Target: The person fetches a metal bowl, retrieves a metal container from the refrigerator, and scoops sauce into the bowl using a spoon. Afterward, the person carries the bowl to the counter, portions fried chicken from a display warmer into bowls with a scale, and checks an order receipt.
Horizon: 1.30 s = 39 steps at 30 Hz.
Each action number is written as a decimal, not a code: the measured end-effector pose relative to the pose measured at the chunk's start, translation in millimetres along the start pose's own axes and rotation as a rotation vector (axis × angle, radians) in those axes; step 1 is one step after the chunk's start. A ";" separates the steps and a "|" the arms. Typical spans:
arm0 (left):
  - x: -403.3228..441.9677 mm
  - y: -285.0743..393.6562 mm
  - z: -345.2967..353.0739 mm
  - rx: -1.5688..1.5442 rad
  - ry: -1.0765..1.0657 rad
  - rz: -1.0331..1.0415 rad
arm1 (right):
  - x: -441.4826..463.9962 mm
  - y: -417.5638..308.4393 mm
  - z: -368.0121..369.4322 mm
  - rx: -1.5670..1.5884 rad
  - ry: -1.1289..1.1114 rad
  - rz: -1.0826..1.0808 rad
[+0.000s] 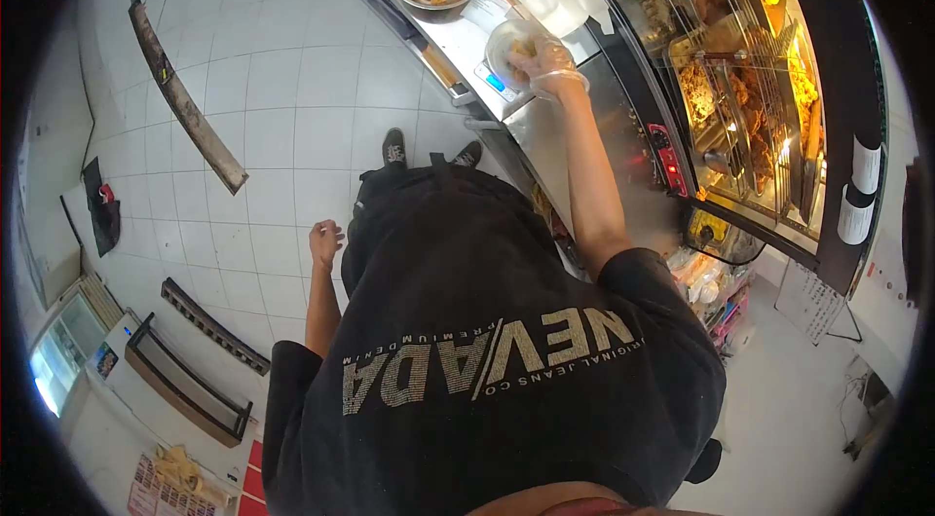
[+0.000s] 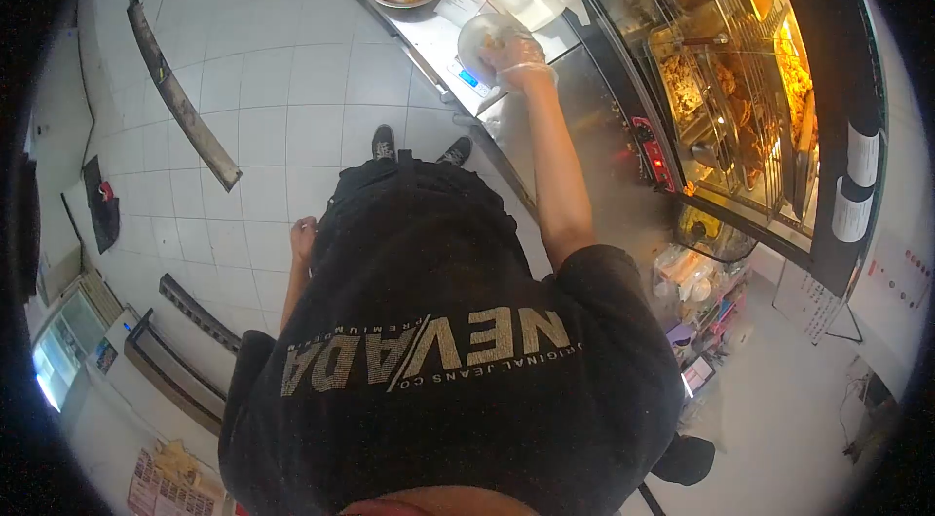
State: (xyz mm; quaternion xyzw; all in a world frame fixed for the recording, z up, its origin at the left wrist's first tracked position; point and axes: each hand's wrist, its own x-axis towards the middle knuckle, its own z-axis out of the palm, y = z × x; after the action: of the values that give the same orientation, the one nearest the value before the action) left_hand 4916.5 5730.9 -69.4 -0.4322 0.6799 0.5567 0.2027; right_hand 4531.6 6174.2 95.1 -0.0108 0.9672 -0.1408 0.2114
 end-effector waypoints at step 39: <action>-17.2 -21.8 5.1 -0.096 0.019 -0.118 | 67.4 -65.0 -59.2 -0.395 0.516 -0.476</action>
State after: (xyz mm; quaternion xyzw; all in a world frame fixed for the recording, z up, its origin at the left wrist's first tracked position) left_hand 4942.5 5741.8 -70.5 -0.4862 0.6276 0.5714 0.2079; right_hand 4443.3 6122.2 137.2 -0.2394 0.9673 0.0048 -0.0833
